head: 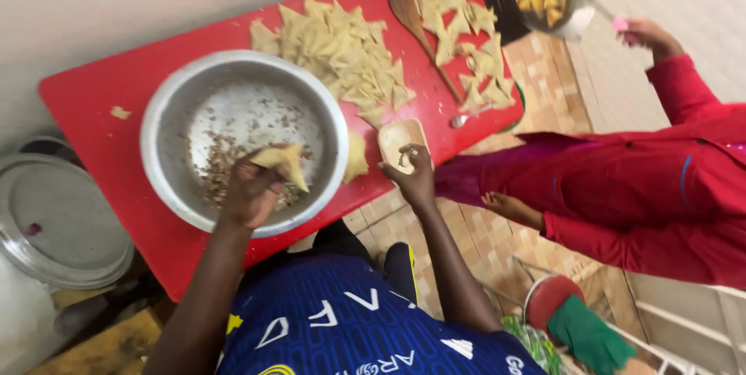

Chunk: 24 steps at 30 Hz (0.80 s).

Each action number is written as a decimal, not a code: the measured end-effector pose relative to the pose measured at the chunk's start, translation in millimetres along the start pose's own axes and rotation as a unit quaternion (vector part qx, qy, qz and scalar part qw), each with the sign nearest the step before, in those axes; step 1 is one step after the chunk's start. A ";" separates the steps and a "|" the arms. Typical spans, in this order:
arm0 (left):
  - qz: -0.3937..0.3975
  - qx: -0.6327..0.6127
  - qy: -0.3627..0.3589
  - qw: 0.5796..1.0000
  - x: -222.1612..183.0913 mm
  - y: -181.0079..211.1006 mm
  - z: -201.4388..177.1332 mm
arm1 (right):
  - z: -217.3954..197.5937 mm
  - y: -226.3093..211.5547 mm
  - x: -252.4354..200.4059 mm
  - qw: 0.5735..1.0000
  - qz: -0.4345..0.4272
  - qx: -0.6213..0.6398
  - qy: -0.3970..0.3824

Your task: Fill and fold triangular pastries with a meat or vegetable mixture from a large bowl

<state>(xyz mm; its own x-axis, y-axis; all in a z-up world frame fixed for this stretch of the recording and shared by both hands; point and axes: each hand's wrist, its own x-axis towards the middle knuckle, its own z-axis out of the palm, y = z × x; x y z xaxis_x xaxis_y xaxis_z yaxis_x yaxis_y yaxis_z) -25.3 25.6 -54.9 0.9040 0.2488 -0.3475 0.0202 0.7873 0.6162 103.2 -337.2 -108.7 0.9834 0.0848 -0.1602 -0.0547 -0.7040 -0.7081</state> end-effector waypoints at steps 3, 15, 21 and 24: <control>-0.010 0.030 0.002 0.999 -6.8 0.8 7.2 | -24.0 -117.0 -24.1 0.943 0.026 0.325 -0.067; 0.250 0.327 -0.117 0.904 -30.7 49.9 49.9 | -15.9 -284.3 -70.5 0.877 -0.356 0.287 -0.146; 0.247 0.246 -0.100 0.932 -22.7 30.7 35.4 | -6.6 -288.3 -79.3 0.882 -0.416 0.198 -0.097; 0.202 0.163 -0.100 0.961 -17.2 14.2 25.9 | -7.9 -292.3 -79.1 0.875 -0.401 0.246 -0.114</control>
<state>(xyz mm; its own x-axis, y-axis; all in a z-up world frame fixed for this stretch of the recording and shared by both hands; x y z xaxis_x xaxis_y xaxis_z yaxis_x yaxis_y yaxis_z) -29.5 18.0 -21.9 0.9298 0.3570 0.0890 -0.2458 0.4226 0.8723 42.7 -143.7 116.3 0.6825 0.5907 0.4304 0.5146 0.0298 -0.8569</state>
